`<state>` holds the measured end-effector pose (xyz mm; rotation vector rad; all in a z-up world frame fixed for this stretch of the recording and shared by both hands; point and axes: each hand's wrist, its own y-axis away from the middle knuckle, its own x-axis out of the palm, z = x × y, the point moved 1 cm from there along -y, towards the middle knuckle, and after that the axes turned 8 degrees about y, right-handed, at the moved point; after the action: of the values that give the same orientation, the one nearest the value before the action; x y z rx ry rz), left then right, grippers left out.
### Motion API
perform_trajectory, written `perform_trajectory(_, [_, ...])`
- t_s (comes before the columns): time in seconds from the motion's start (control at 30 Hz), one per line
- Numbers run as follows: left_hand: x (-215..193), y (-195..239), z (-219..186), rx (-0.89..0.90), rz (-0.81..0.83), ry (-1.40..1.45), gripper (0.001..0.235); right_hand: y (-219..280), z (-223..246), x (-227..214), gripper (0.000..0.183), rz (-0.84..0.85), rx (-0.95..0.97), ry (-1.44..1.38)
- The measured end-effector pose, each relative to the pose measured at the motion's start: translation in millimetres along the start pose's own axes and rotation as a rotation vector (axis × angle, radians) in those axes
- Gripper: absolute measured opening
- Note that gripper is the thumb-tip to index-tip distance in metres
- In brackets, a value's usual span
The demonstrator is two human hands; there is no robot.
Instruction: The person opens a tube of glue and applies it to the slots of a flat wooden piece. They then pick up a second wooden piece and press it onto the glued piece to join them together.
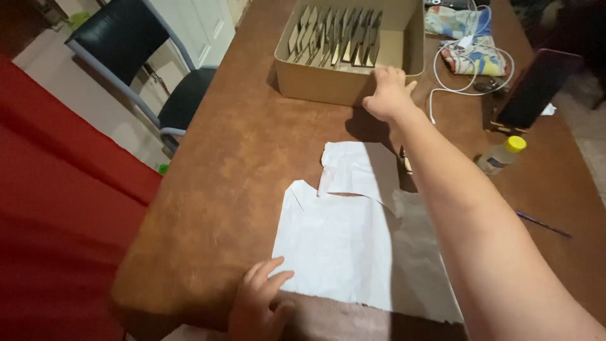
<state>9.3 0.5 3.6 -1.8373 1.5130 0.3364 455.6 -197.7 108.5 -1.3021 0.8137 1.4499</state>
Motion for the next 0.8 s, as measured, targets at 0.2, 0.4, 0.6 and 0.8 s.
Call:
perform_trajectory(0.2, [-13.6, -5.1, -28.5, 0.031, -0.023, 0.053, 0.067, 61.8, 20.5, -19.7, 0.065, 0.022, 0.01, -0.082])
perform_trajectory(0.4, [-11.1, -2.8, -34.8, -0.039, -0.026, -0.008, 0.072, 70.9, 25.9, -20.8, 0.044, -0.003, -0.014, 0.238])
perform_trajectory(0.6, [-1.0, 3.1, -8.2, -0.046, -0.007, -0.027, 0.067, 16.4, 26.9, -47.3, 0.059, 0.281, 0.03, 0.152])
perform_trajectory(0.8, [24.0, 15.1, 57.9, 0.135, 0.059, -0.109, 0.038, -41.8, 20.8, -31.9, 0.053, 0.667, -0.067, 0.267])
